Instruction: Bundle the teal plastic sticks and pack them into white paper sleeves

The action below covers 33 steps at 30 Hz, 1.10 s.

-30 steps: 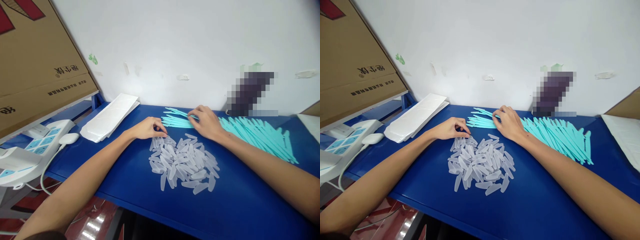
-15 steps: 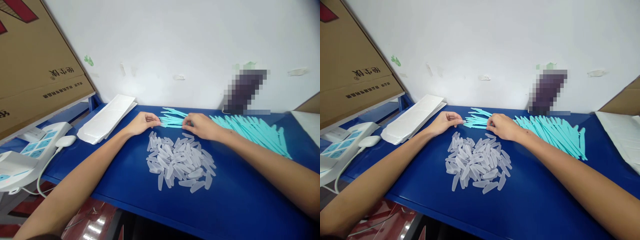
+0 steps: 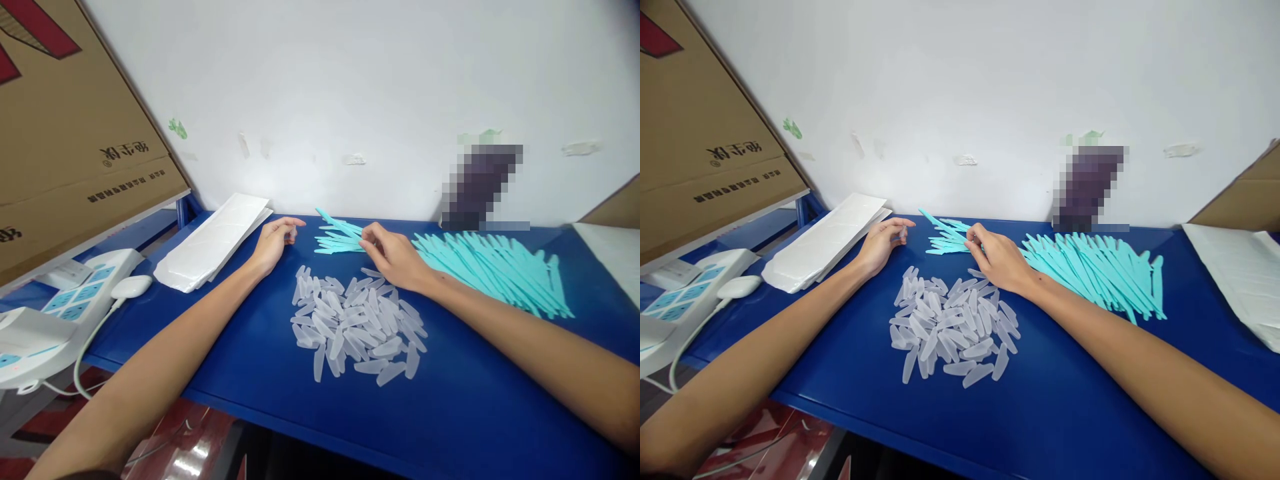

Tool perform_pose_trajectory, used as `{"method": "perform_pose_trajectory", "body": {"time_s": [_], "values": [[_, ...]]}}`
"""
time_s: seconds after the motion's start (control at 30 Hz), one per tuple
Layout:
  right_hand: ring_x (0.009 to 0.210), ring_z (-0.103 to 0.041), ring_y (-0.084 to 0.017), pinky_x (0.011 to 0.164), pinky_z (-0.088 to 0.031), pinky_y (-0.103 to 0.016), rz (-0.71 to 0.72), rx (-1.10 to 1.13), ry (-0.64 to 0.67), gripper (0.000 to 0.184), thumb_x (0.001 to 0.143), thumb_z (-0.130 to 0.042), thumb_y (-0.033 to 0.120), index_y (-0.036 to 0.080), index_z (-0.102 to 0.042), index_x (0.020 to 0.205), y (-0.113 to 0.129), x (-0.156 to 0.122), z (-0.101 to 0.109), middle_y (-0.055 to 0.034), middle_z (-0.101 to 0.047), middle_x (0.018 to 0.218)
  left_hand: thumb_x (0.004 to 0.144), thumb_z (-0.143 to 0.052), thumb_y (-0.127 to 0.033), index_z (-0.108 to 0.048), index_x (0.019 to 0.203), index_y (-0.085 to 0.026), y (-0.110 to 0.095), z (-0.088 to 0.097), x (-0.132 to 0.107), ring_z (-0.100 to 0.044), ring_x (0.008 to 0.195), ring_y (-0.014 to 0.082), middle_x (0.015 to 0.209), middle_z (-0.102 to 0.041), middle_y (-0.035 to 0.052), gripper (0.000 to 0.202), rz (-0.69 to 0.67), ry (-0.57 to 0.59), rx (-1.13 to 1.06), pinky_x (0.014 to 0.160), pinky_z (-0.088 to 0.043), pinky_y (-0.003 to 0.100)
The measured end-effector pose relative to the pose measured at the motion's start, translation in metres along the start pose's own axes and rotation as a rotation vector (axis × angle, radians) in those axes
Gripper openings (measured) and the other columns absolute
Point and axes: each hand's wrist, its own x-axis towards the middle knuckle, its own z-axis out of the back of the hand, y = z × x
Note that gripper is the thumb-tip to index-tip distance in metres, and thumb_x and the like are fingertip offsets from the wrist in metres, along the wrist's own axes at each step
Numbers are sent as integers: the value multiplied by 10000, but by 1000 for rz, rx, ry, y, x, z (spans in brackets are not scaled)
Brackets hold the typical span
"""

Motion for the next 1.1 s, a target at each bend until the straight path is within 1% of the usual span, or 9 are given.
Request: {"method": "perform_pose_trajectory", "body": {"time_s": [0.07, 0.17, 0.27, 0.4, 0.5, 0.6, 0.77, 0.93, 1.1], "values": [[655, -523, -175, 643, -373, -316, 21, -16, -29, 138, 1002, -408, 328, 227, -487, 954, -3, -2, -3, -27, -624, 804, 737, -551, -195, -753, 899, -144, 0, -1, -1, -571, 669, 118, 742, -660, 28, 264, -11, -7, 33, 670, -478, 248], [714, -560, -183, 681, -401, -320, 68, -54, -87, 146, 1001, -411, 315, 223, -515, 954, -8, -4, -6, -48, -633, 876, 713, -577, -164, -757, 990, -136, 2, -2, -3, -633, 743, 140, 835, -733, 51, 332, -48, 33, 93, 750, -510, 277], [760, -588, -189, 707, -427, -324, 101, -69, -133, 150, 1006, -403, 304, 217, -522, 977, -11, -5, -8, -66, -632, 934, 719, -624, -164, -743, 1054, -122, 3, -2, -3, -665, 772, 154, 901, -759, 79, 358, -79, 93, 124, 812, -535, 318], [791, -601, -205, 722, -441, -338, 78, -82, -219, 134, 1009, -402, 303, 219, -507, 1000, -15, -4, -10, -72, -630, 935, 756, -720, -259, -730, 1089, -127, 3, 1, -2, -691, 822, 172, 993, -765, 110, 358, -70, 185, 187, 858, -549, 350], [818, -604, -215, 733, -442, -347, 33, -74, -270, 130, 1011, -393, 306, 225, -495, 1003, -18, -3, -10, -72, -630, 933, 778, -739, -320, -737, 1059, -124, 2, 3, -2, -688, 775, 167, 943, -765, 109, 343, -55, 220, 211, 836, -558, 344], [826, -597, -214, 746, -436, -349, 17, -80, -269, 130, 1012, -384, 303, 227, -488, 998, -18, -3, -10, -65, -625, 927, 816, -706, -337, -744, 1020, -126, 1, 3, -3, -681, 737, 163, 869, -758, 97, 296, -72, 234, 235, 796, -566, 336], [815, -580, -208, 737, -421, -341, 30, -114, -228, 145, 1013, -374, 302, 226, -494, 988, -16, -3, -9, -58, -615, 916, 827, -696, -315, -742, 969, -141, -2, 0, -5, -679, 745, 158, 892, -758, 90, 229, -108, 246, 284, 769, -568, 320], [829, -581, -209, 739, -418, -337, 24, -106, -227, 148, 1008, -375, 295, 222, -502, 985, -15, -3, -8, -64, -620, 927, 836, -686, -331, -739, 986, -147, -2, 1, -4, -673, 751, 154, 894, -757, 81, 244, -143, 261, 303, 760, -565, 317], [819, -574, -202, 744, -416, -332, 10, -94, -236, 155, 1008, -378, 292, 219, -512, 979, -15, -2, -8, -60, -620, 915, 833, -694, -350, -742, 990, -153, 2, 3, -2, -657, 731, 149, 846, -746, 65, 257, -152, 262, 304, 750, -551, 312]]}}
